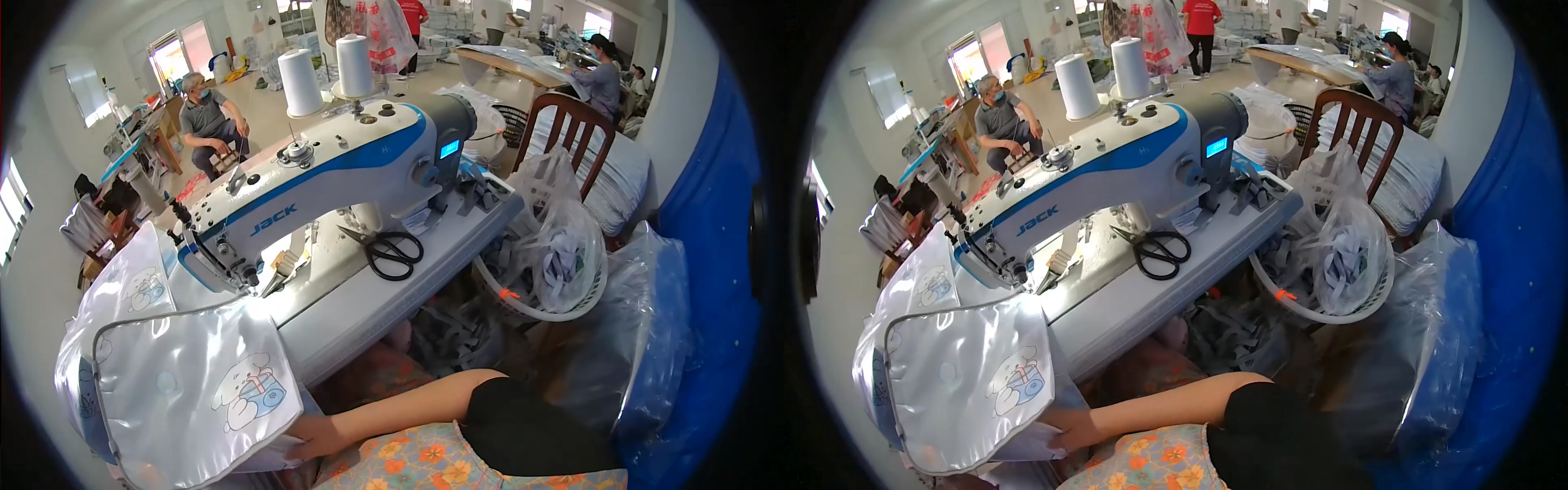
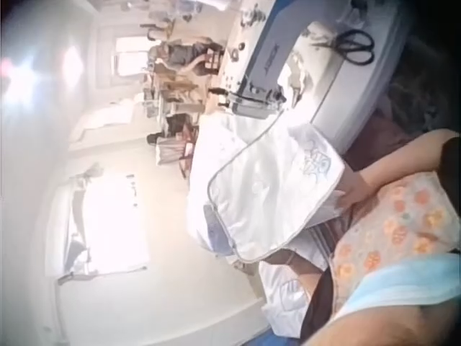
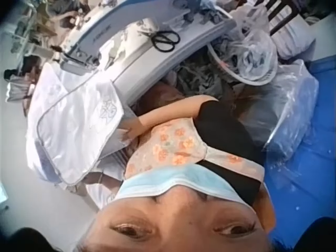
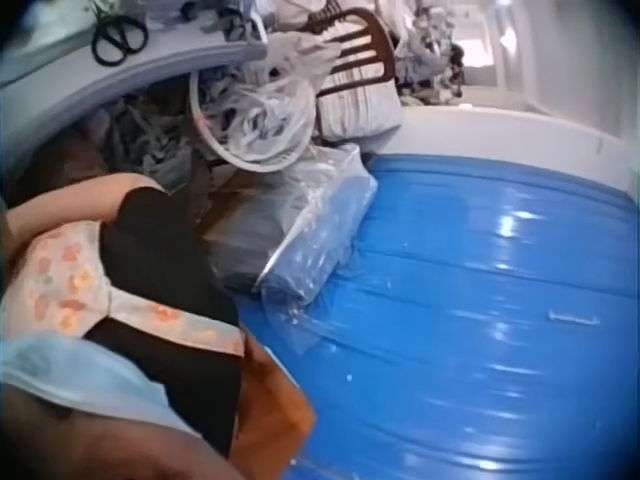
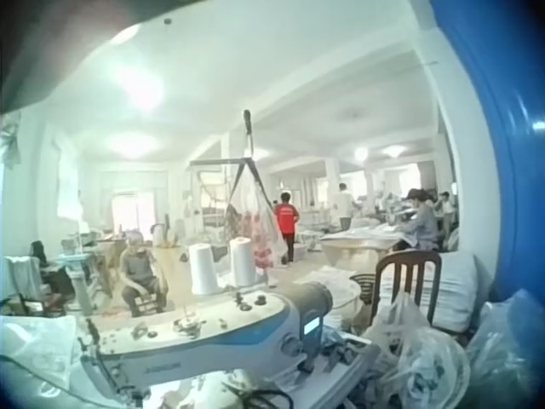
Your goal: Sewing together fabric and plastic components to assemble a product using an industrial sewing machine.
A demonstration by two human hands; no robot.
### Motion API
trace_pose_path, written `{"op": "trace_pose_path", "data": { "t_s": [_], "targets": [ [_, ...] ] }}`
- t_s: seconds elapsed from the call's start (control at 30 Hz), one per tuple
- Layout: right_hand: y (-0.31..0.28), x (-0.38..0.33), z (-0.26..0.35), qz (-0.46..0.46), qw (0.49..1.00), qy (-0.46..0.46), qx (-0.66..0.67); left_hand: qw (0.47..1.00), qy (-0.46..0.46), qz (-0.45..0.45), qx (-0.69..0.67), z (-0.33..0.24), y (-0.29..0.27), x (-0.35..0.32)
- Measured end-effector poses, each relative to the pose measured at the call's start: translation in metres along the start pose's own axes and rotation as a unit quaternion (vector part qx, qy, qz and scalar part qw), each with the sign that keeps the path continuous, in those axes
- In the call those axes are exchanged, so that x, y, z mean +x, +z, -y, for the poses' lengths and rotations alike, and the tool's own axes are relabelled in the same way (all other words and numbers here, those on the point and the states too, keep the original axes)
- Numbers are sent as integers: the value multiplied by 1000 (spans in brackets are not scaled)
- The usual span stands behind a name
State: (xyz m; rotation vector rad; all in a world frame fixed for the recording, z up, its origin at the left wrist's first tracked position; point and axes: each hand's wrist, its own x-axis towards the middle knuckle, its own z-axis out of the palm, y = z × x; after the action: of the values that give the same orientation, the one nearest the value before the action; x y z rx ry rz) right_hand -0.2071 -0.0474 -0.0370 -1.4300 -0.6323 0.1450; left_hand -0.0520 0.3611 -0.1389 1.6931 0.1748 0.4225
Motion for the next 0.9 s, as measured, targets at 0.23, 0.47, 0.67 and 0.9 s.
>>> {"op": "trace_pose_path", "data": {
  "t_s": [0.23, 0.47, 0.67, 0.9],
  "targets": [
    [35, 15, 11, 339, 932, -122, 24, 863, 327, 219, 317, -143, 55, -95],
    [27, -21, 10, 283, 956, 71, 38, 598, 378, 485, 514, -264, 124, -135],
    [-50, -93, 31, 10, 982, 188, -9, 601, 227, 527, 556, -223, 47, -149],
    [-77, -83, 37, -180, 903, 198, 336, 725, -26, 599, 340, -217, 17, -151]
  ]
}}
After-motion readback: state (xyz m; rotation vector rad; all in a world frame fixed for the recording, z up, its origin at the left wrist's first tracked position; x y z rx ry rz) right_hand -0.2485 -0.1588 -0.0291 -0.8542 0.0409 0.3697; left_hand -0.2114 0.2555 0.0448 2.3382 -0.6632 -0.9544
